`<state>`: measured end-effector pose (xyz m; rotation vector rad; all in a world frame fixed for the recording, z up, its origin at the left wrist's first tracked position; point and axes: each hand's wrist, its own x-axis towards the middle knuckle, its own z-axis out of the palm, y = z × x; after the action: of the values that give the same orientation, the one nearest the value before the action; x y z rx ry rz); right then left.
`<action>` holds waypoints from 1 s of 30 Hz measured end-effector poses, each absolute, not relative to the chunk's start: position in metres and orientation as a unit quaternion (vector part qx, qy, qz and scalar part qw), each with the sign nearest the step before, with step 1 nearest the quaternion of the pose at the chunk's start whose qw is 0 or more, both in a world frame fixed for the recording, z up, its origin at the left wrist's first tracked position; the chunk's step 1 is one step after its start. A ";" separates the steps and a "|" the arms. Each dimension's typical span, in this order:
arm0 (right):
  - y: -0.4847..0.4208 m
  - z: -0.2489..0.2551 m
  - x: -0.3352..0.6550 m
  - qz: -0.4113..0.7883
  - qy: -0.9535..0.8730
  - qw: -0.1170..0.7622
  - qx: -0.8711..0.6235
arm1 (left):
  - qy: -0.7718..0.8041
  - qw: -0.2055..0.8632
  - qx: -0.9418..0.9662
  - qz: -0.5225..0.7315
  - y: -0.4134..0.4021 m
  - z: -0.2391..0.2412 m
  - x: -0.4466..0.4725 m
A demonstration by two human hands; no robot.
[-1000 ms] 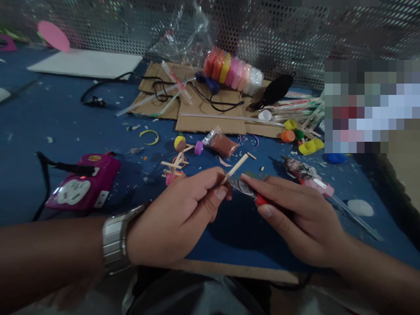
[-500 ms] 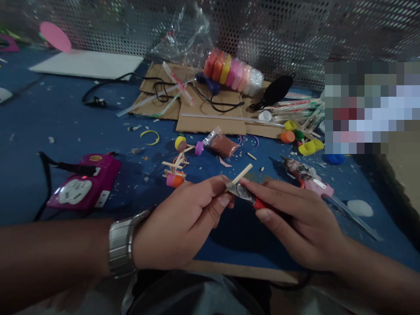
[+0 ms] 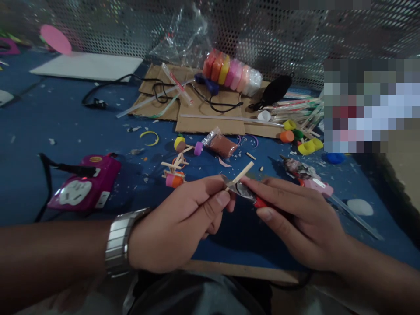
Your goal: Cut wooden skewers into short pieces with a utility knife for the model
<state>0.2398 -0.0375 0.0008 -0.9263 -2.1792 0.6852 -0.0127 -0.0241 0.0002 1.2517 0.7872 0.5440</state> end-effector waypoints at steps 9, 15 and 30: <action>-0.035 -0.001 0.245 0.257 -0.833 0.325 -0.368 | 0.335 0.754 0.496 0.272 -0.018 0.009 -0.014; -0.035 -0.002 0.245 0.262 -0.832 0.325 -0.366 | 0.336 0.751 0.496 0.276 -0.020 0.006 -0.014; -0.038 -0.002 0.242 0.282 -0.831 0.330 -0.346 | 0.373 0.586 0.681 0.231 -0.022 0.005 -0.014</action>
<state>0.2418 -0.0377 -0.0015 -0.9060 -2.1744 0.7373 -0.0142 -0.0216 0.0051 1.5882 0.8692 0.5390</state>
